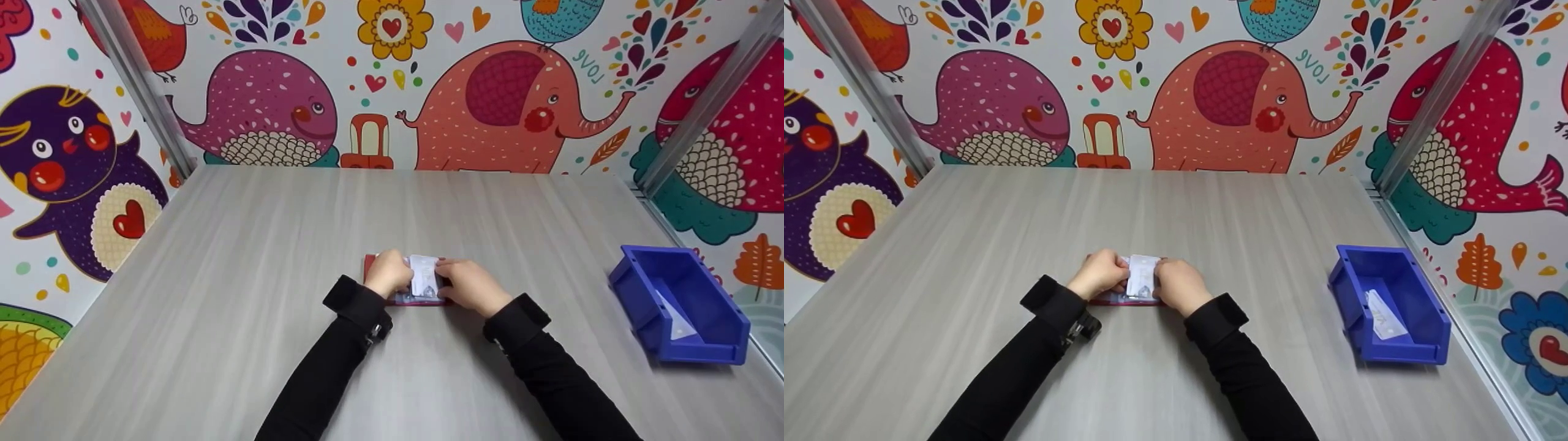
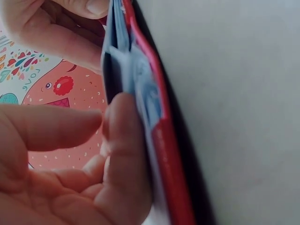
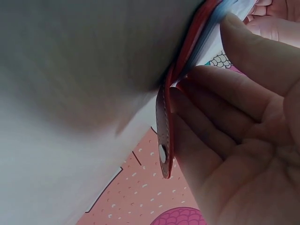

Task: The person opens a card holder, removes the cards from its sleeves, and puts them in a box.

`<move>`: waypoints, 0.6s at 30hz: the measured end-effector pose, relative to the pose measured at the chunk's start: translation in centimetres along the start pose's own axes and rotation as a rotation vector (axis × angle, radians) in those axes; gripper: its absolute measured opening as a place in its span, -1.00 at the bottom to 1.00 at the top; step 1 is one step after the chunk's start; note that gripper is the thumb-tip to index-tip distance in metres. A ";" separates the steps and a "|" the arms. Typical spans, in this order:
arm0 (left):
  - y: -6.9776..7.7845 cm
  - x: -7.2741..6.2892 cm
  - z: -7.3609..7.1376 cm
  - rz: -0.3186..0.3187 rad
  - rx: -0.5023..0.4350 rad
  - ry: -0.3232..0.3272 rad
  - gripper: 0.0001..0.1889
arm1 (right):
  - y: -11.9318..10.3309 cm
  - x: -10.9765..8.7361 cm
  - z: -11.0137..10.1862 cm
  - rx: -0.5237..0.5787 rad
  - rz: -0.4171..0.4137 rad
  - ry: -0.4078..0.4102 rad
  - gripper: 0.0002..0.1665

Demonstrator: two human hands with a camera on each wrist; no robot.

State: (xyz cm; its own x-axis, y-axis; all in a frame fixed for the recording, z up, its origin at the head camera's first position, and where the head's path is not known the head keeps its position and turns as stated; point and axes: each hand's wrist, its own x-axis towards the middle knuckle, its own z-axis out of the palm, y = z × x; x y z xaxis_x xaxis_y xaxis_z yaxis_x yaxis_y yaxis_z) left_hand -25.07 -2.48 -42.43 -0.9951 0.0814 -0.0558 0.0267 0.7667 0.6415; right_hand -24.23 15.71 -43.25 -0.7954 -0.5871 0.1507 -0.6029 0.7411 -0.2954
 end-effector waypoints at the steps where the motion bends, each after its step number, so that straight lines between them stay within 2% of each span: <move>1: 0.0 0.0 0.0 -0.001 0.003 0.002 -0.62 | 0.0 0.0 0.0 -0.005 -0.002 0.002 -0.68; 11: 0.3 0.0 0.2 -0.021 0.013 0.035 -0.69 | 0.0 -0.1 0.0 -0.007 0.000 0.009 -0.64; 18: 0.2 0.2 0.4 -0.044 -0.071 0.051 -0.61 | -0.1 -0.2 -0.1 -0.014 -0.007 0.009 -0.61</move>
State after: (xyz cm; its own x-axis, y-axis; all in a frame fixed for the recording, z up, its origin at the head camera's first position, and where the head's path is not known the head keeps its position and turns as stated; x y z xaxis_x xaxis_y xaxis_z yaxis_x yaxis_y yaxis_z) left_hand -25.18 -2.10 -42.60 -0.9988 0.0144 -0.0471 -0.0222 0.7218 0.6918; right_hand -24.01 15.73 -43.17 -0.7919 -0.5890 0.1613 -0.6089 0.7416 -0.2814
